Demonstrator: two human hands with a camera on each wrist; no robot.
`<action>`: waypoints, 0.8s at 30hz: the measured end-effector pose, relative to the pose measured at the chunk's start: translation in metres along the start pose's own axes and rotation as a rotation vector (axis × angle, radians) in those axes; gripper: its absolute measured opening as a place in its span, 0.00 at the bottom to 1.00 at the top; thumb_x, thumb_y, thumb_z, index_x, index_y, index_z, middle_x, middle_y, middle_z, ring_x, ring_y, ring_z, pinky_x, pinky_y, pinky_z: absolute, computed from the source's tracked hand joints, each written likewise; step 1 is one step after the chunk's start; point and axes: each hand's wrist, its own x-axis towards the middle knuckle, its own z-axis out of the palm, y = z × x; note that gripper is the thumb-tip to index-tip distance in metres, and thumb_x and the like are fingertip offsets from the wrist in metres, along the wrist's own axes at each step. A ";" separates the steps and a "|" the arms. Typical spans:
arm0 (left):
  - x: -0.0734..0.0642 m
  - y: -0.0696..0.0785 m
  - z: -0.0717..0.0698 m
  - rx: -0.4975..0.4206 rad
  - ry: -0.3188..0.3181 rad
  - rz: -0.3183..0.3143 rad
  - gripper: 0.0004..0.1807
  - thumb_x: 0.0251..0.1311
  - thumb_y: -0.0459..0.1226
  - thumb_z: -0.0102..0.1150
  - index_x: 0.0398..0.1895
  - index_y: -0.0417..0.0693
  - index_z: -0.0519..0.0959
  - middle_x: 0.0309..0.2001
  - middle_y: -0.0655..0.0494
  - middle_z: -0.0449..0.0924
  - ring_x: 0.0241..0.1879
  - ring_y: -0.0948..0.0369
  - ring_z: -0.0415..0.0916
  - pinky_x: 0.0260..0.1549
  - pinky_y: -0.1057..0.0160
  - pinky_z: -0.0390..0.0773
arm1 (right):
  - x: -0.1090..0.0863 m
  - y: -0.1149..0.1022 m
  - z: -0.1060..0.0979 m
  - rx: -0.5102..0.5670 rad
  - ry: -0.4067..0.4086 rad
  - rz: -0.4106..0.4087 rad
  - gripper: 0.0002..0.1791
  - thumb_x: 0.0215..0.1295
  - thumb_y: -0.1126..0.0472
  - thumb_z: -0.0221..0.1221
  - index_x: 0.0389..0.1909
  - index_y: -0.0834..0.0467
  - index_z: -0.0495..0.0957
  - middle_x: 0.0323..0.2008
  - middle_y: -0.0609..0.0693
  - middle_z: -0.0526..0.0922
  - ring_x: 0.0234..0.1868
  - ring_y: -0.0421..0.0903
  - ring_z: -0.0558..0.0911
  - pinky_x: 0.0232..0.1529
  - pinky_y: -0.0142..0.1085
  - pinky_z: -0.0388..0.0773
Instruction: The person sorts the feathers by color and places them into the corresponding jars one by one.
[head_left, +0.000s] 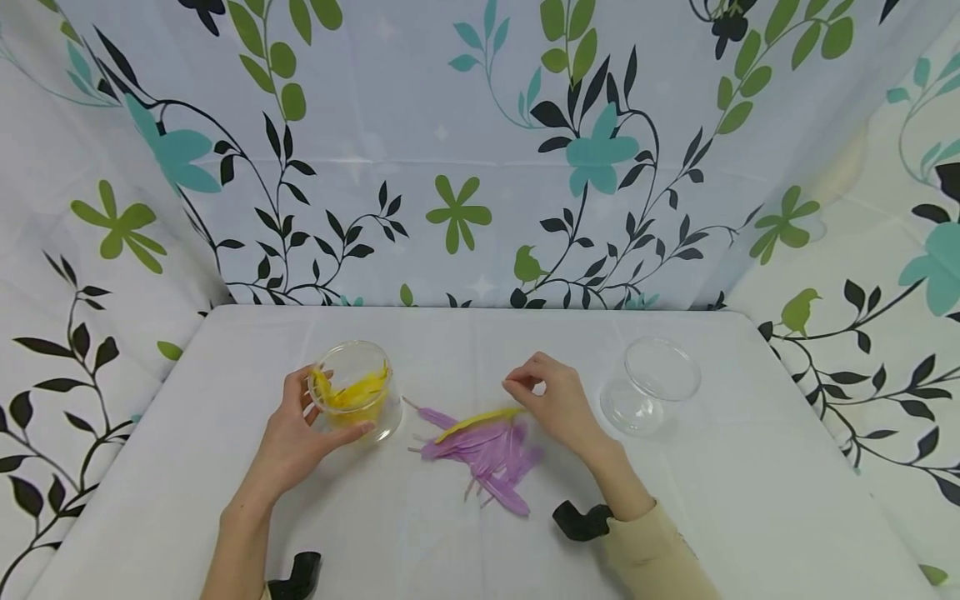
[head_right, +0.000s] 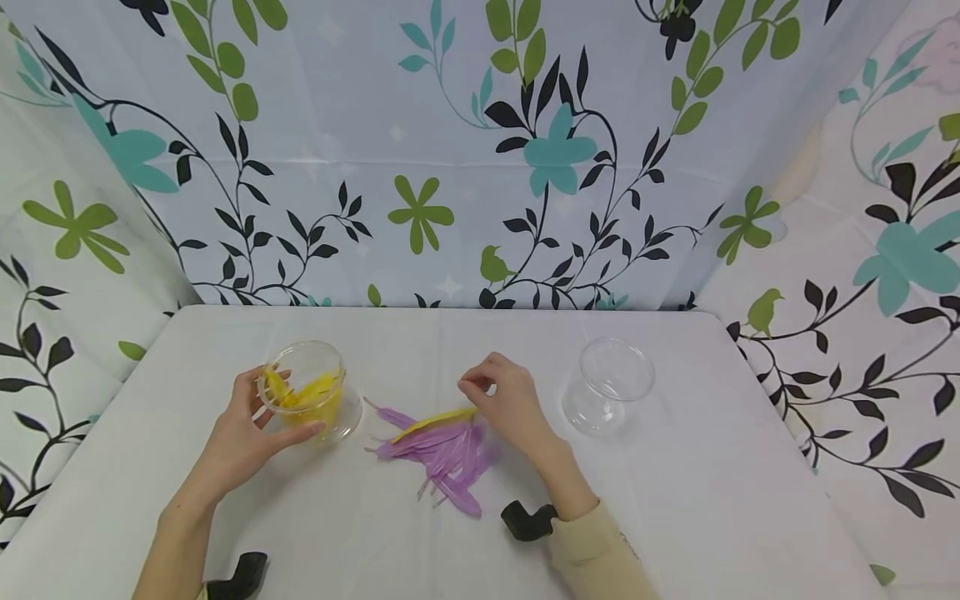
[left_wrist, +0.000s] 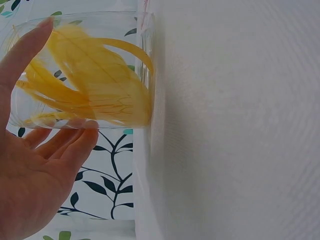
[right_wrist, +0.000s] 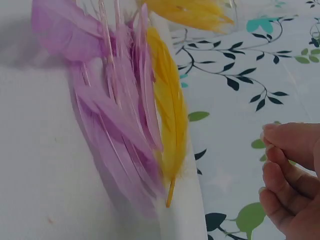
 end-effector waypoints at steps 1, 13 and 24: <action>0.000 0.000 0.000 0.000 0.000 0.000 0.65 0.47 0.58 0.76 0.77 0.49 0.41 0.76 0.37 0.52 0.73 0.36 0.54 0.67 0.39 0.64 | -0.001 0.003 -0.003 -0.006 -0.016 0.009 0.04 0.63 0.59 0.68 0.34 0.56 0.87 0.30 0.42 0.81 0.33 0.39 0.78 0.33 0.37 0.81; 0.001 -0.002 0.000 0.002 0.003 0.002 0.66 0.46 0.59 0.76 0.77 0.49 0.41 0.76 0.37 0.53 0.74 0.37 0.54 0.68 0.40 0.64 | -0.003 0.034 -0.014 -0.056 -0.246 0.228 0.04 0.61 0.66 0.67 0.36 0.58 0.86 0.31 0.47 0.83 0.35 0.43 0.78 0.40 0.35 0.79; 0.001 -0.002 0.000 0.012 0.003 0.004 0.66 0.46 0.59 0.75 0.77 0.49 0.41 0.75 0.37 0.52 0.74 0.37 0.54 0.67 0.39 0.64 | -0.007 0.048 -0.004 -0.022 -0.339 0.263 0.04 0.62 0.65 0.67 0.37 0.57 0.84 0.31 0.46 0.80 0.33 0.42 0.75 0.37 0.32 0.75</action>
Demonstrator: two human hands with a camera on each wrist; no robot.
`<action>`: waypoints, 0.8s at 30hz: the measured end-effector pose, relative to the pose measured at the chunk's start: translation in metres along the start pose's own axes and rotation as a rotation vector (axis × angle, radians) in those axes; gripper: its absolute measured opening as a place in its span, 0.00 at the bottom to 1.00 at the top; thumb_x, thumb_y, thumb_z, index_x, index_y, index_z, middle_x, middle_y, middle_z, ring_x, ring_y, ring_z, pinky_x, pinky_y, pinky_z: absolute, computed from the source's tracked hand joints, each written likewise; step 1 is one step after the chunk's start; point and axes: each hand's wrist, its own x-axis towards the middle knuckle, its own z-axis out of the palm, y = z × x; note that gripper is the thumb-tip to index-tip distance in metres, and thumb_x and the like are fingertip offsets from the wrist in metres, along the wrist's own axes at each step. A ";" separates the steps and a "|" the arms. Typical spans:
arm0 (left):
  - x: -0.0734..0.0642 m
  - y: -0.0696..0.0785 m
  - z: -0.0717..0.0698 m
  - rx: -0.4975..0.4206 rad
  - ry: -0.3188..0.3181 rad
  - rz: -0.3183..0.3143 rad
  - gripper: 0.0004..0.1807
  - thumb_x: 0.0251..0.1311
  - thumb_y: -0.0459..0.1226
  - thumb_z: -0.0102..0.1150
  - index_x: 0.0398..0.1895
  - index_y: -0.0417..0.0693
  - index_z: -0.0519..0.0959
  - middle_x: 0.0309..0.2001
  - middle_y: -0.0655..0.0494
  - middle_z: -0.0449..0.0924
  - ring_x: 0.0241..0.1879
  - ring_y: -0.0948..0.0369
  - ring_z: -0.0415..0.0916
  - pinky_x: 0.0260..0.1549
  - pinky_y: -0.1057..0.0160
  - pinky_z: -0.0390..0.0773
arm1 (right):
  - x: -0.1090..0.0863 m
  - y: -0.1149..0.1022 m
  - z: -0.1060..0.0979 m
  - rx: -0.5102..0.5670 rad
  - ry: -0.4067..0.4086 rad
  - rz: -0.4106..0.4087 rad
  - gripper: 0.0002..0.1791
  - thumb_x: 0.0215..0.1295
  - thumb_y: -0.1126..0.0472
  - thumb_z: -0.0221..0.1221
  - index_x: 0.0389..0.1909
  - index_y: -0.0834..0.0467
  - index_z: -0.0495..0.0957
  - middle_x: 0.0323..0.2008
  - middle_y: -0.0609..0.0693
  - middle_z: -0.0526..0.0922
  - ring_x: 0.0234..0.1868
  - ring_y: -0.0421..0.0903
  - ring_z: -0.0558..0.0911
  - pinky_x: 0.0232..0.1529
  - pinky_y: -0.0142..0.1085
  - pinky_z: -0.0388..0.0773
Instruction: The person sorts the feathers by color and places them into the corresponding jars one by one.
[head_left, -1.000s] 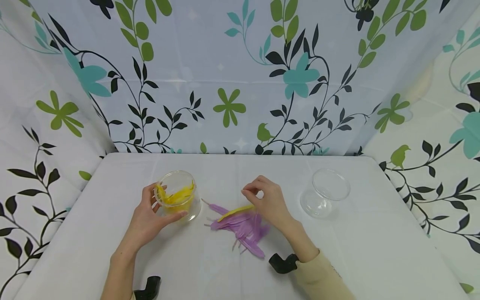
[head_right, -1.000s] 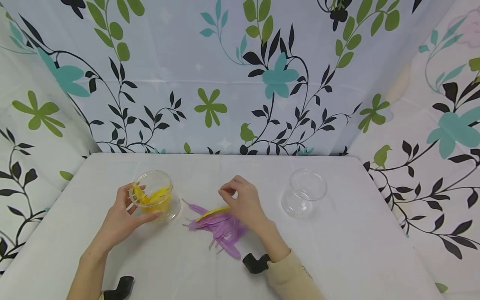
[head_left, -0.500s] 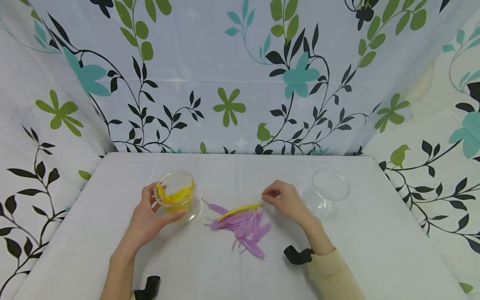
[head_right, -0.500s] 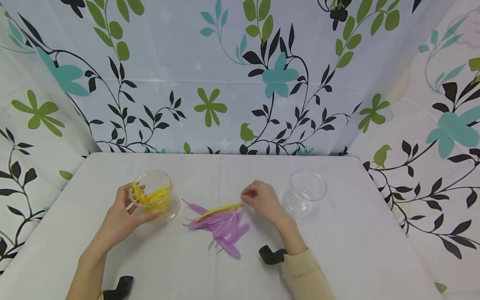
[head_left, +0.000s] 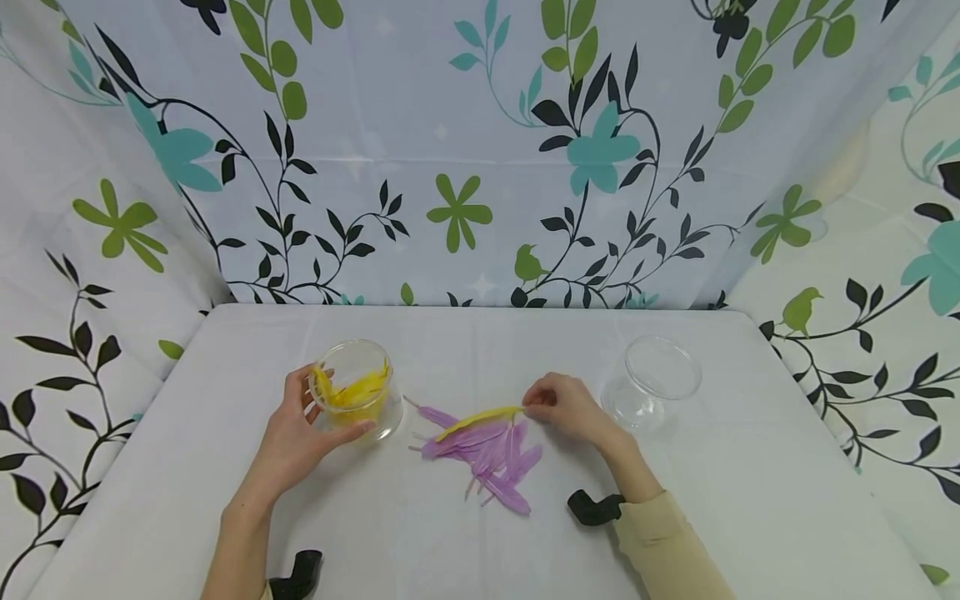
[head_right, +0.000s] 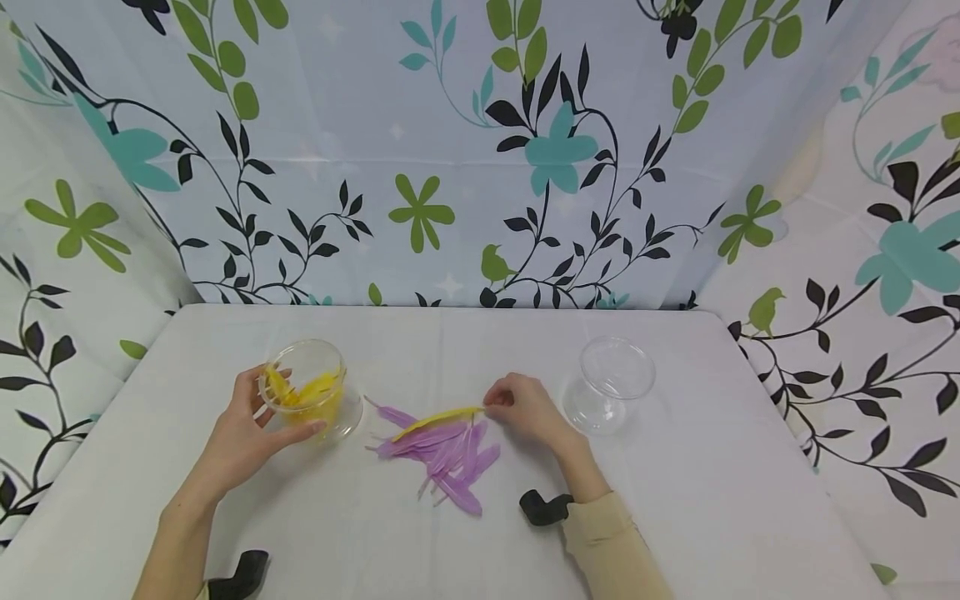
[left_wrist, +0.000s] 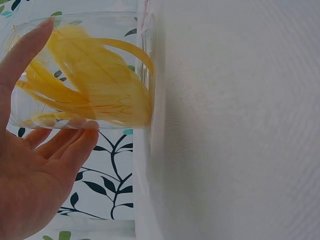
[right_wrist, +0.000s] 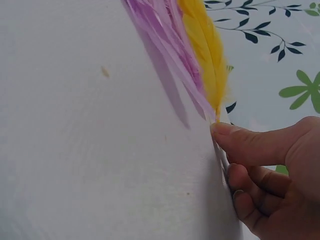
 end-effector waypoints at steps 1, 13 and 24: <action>0.000 0.000 0.000 0.000 0.000 0.000 0.66 0.46 0.59 0.75 0.77 0.49 0.41 0.75 0.37 0.52 0.74 0.37 0.54 0.67 0.39 0.64 | 0.000 0.000 0.000 0.002 -0.001 0.001 0.04 0.62 0.65 0.67 0.37 0.57 0.84 0.31 0.46 0.79 0.33 0.43 0.75 0.36 0.32 0.74; 0.000 0.003 -0.001 -0.004 -0.002 -0.015 0.66 0.46 0.59 0.75 0.78 0.49 0.40 0.76 0.36 0.52 0.74 0.36 0.54 0.68 0.39 0.63 | 0.004 0.005 0.002 0.006 0.002 -0.023 0.03 0.62 0.64 0.68 0.36 0.56 0.85 0.28 0.45 0.79 0.31 0.42 0.73 0.34 0.31 0.72; -0.001 0.003 -0.001 -0.005 -0.008 -0.015 0.65 0.47 0.58 0.75 0.78 0.50 0.41 0.76 0.36 0.52 0.73 0.35 0.55 0.67 0.38 0.64 | 0.001 0.005 0.003 -0.007 0.001 -0.014 0.04 0.62 0.62 0.68 0.35 0.58 0.84 0.28 0.45 0.77 0.31 0.42 0.73 0.33 0.31 0.71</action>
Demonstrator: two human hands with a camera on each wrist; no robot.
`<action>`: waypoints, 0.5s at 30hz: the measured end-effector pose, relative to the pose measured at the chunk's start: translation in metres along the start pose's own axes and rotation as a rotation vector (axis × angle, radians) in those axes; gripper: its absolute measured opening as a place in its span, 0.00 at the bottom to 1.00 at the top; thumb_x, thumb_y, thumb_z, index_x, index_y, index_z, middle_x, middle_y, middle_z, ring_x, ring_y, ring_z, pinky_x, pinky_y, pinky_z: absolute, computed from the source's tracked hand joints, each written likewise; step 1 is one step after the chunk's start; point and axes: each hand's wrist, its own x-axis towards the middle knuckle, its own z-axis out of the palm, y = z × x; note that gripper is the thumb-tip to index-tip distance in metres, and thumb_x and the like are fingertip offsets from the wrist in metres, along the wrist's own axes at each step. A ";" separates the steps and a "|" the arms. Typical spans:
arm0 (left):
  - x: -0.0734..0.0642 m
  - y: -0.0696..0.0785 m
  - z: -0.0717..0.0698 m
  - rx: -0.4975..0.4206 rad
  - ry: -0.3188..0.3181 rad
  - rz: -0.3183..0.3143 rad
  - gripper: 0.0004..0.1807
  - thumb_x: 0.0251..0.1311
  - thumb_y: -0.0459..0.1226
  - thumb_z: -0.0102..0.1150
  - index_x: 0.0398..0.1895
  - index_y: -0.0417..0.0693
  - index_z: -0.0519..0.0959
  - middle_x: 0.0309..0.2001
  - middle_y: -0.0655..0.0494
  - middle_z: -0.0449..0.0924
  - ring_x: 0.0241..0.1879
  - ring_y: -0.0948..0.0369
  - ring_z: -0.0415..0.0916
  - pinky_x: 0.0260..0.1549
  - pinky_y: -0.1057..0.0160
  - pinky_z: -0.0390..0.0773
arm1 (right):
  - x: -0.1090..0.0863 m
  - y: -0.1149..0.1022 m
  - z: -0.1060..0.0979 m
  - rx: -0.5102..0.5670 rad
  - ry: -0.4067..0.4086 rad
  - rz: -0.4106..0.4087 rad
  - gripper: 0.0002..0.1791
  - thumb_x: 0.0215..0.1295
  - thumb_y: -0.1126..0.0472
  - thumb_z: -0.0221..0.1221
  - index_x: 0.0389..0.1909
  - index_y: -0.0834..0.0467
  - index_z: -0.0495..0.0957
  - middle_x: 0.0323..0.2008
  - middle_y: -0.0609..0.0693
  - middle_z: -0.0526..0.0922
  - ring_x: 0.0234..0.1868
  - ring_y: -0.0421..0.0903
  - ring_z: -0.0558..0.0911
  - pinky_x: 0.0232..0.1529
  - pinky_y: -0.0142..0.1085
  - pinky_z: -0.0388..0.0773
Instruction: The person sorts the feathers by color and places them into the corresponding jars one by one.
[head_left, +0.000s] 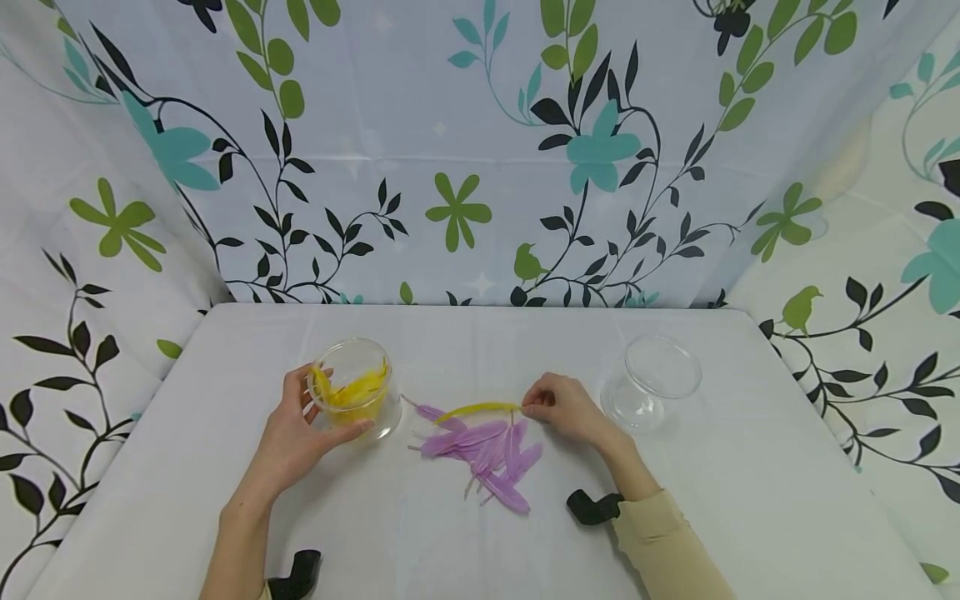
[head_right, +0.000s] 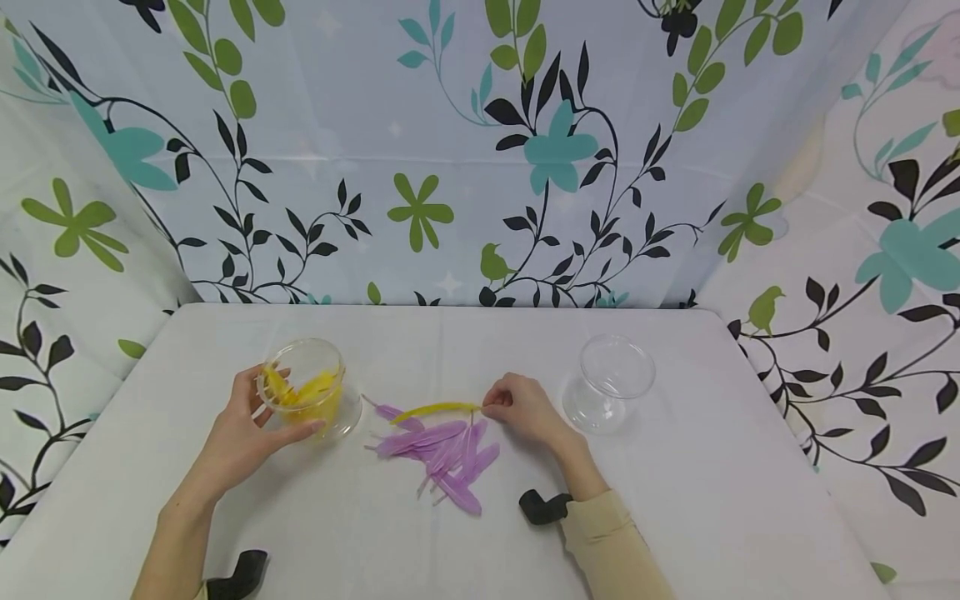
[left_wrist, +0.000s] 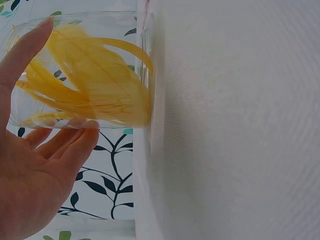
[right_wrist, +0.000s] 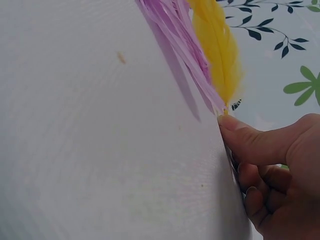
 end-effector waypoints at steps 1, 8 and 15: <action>0.000 0.000 0.000 -0.001 0.000 0.000 0.65 0.47 0.58 0.76 0.78 0.50 0.41 0.76 0.36 0.52 0.73 0.35 0.55 0.67 0.39 0.64 | 0.000 0.000 0.000 0.000 0.001 -0.001 0.04 0.62 0.62 0.68 0.35 0.58 0.84 0.28 0.45 0.77 0.31 0.42 0.73 0.33 0.31 0.71; 0.000 -0.001 0.000 0.005 -0.002 -0.004 0.66 0.46 0.59 0.75 0.78 0.50 0.40 0.76 0.36 0.52 0.73 0.35 0.55 0.67 0.38 0.64 | -0.001 0.001 0.001 0.016 0.000 -0.001 0.03 0.63 0.63 0.67 0.35 0.58 0.83 0.29 0.46 0.77 0.32 0.42 0.73 0.34 0.30 0.72; 0.000 -0.001 0.000 0.004 -0.002 -0.004 0.66 0.46 0.59 0.75 0.78 0.50 0.40 0.76 0.36 0.52 0.73 0.35 0.55 0.67 0.38 0.65 | -0.002 -0.003 -0.002 0.037 -0.020 0.036 0.03 0.67 0.63 0.64 0.39 0.58 0.81 0.31 0.47 0.78 0.34 0.43 0.74 0.38 0.33 0.75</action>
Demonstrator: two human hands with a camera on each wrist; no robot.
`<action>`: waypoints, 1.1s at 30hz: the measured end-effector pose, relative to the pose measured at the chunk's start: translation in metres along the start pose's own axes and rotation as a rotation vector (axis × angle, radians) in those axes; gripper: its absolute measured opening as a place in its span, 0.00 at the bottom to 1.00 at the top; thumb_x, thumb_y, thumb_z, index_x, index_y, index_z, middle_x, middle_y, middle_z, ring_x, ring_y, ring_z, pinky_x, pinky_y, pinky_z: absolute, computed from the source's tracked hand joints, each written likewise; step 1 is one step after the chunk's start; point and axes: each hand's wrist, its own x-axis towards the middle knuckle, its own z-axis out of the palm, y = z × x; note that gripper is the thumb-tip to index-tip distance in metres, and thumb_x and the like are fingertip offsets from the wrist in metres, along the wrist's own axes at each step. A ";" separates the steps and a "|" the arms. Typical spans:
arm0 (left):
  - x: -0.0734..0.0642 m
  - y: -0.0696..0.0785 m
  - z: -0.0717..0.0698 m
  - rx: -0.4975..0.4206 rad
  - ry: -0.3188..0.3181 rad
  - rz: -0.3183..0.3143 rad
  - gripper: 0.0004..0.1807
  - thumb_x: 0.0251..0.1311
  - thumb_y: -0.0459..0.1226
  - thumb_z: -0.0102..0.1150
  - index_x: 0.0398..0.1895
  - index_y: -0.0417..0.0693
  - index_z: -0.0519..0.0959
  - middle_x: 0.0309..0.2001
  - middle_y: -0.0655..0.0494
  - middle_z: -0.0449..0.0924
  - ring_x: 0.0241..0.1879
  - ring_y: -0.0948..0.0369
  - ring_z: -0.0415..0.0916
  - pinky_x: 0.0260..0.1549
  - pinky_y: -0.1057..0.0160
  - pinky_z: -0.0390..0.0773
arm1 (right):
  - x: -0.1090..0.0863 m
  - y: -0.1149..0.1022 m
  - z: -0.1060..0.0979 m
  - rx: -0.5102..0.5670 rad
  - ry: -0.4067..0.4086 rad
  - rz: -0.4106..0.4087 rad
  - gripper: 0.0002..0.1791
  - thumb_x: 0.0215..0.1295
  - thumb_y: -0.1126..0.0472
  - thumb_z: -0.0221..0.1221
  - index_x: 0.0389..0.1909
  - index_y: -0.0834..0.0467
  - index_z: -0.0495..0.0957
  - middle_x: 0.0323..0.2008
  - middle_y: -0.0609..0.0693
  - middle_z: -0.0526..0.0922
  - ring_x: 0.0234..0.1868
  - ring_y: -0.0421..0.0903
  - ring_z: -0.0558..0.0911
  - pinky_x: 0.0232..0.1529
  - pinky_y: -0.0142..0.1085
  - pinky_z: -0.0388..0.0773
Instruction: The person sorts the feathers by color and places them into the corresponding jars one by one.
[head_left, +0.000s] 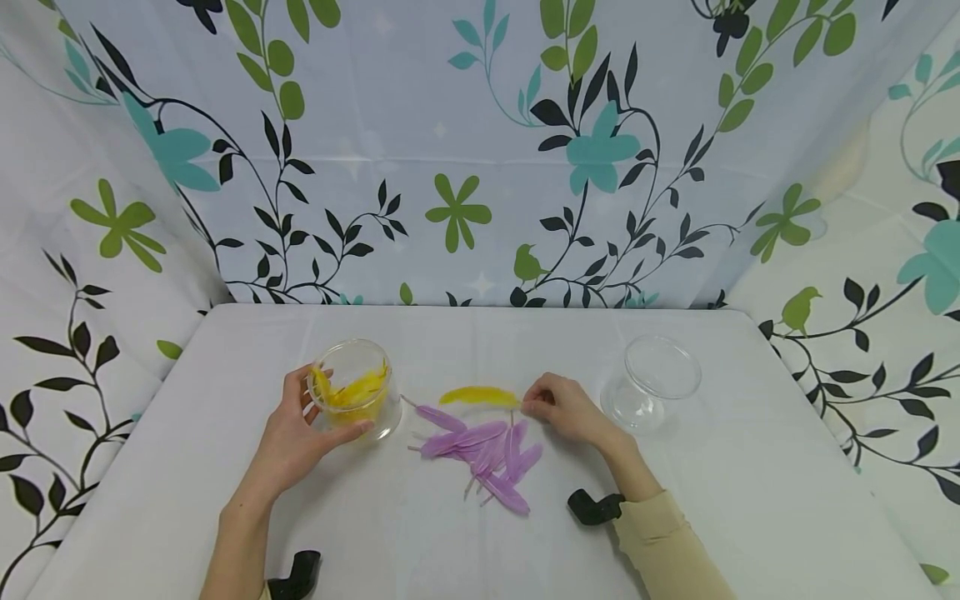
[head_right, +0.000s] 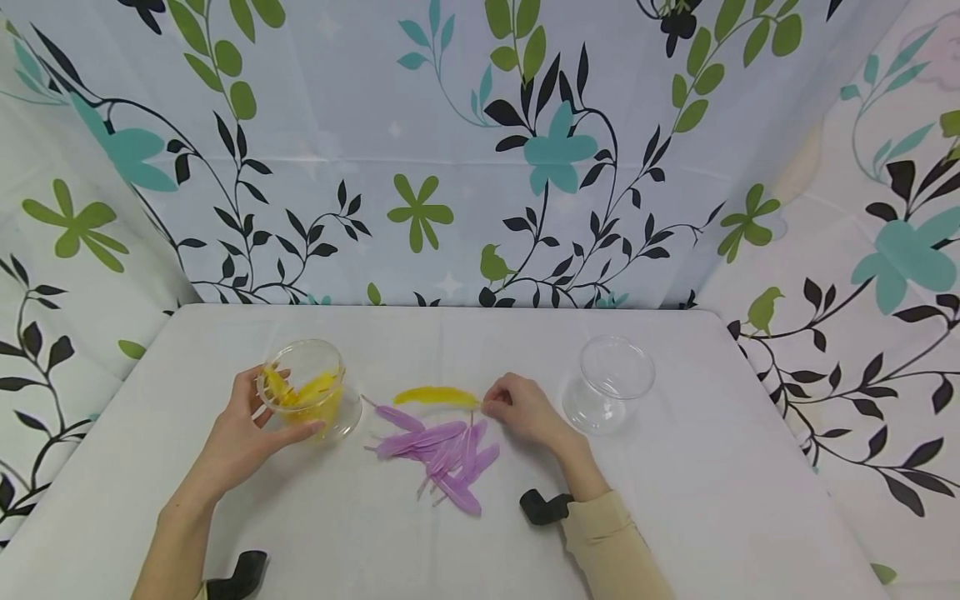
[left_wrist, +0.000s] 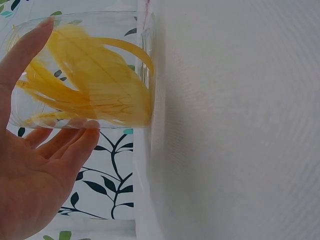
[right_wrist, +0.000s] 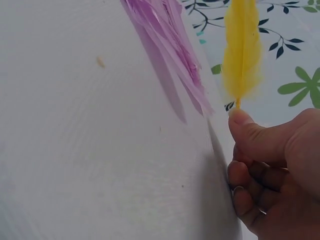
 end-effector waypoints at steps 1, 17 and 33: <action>0.000 0.000 0.000 0.000 0.001 0.001 0.66 0.46 0.59 0.75 0.78 0.50 0.40 0.75 0.36 0.52 0.73 0.35 0.55 0.67 0.38 0.65 | 0.000 0.000 0.000 0.003 -0.002 0.000 0.03 0.67 0.63 0.63 0.39 0.58 0.81 0.31 0.47 0.79 0.34 0.43 0.74 0.39 0.33 0.75; 0.000 0.000 0.000 0.003 0.001 0.006 0.65 0.47 0.58 0.75 0.78 0.49 0.40 0.76 0.36 0.52 0.73 0.36 0.54 0.67 0.38 0.64 | -0.004 -0.024 -0.006 0.032 0.081 -0.154 0.04 0.69 0.63 0.61 0.39 0.60 0.79 0.33 0.48 0.80 0.35 0.43 0.74 0.38 0.31 0.76; 0.000 0.000 -0.001 -0.002 -0.003 0.001 0.65 0.47 0.59 0.75 0.78 0.50 0.40 0.76 0.36 0.52 0.74 0.36 0.54 0.67 0.38 0.64 | -0.014 -0.052 -0.012 0.065 0.215 -0.278 0.02 0.71 0.63 0.59 0.40 0.58 0.78 0.34 0.46 0.79 0.36 0.43 0.75 0.36 0.38 0.77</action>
